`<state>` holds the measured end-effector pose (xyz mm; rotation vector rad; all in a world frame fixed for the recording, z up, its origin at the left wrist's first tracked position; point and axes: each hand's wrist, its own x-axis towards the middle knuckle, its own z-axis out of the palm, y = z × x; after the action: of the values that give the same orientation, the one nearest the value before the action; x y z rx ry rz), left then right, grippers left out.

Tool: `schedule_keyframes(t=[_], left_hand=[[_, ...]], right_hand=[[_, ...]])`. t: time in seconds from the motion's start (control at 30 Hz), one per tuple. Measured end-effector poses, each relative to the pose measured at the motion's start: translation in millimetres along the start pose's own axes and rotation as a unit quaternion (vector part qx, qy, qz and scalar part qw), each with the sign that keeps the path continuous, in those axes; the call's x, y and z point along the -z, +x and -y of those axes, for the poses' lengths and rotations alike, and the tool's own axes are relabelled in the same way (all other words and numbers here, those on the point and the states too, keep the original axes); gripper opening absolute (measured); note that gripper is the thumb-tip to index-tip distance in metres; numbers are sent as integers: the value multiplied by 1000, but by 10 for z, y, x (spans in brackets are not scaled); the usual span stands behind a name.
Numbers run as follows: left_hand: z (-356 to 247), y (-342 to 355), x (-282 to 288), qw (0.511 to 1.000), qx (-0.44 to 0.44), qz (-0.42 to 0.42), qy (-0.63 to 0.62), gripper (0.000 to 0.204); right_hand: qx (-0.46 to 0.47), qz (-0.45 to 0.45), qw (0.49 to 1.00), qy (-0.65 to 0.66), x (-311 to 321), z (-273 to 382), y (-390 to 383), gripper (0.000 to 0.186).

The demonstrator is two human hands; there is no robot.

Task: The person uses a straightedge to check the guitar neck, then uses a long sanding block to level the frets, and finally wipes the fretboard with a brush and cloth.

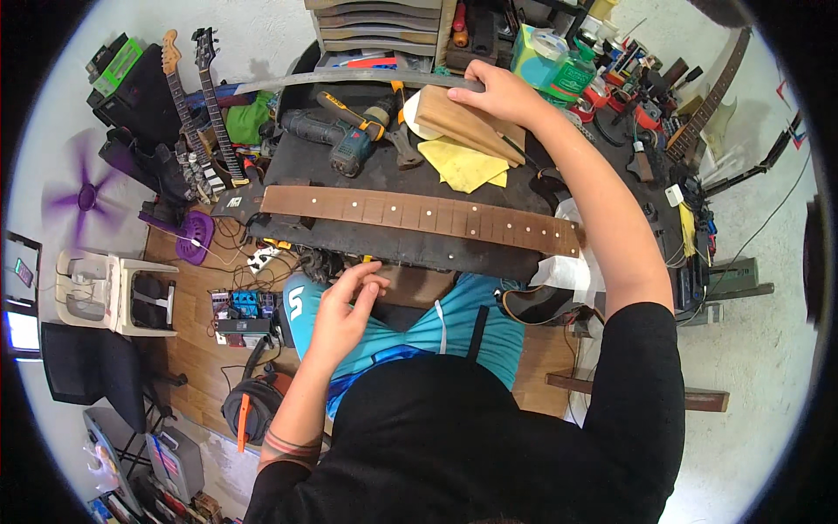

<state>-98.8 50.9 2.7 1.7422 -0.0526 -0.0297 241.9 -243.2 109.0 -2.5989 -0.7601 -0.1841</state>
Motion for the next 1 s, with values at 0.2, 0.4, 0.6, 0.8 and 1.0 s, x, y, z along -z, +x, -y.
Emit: schedule_keyframes(t=[0.2,0.4,0.6,0.8,1.0], left_hand=[[-133,-28,2,996,-27,7,90,31],[-82,-39,9,994,-25,11,102,29],[-45,-19,-6,989,-41,27,142,29],[-41,5,-13,980,-54,45,184,29],[35,-28,81,964,-94,51,243,30]], right_hand=[[-3,33,996,80,-27,-173,28,54],[-36,62,997,40,-10,-220,-12,52],[-30,71,996,48,-7,-262,-11,53],[-5,55,997,52,-9,-368,-88,46],[76,-7,997,-24,96,-226,-259,39]])
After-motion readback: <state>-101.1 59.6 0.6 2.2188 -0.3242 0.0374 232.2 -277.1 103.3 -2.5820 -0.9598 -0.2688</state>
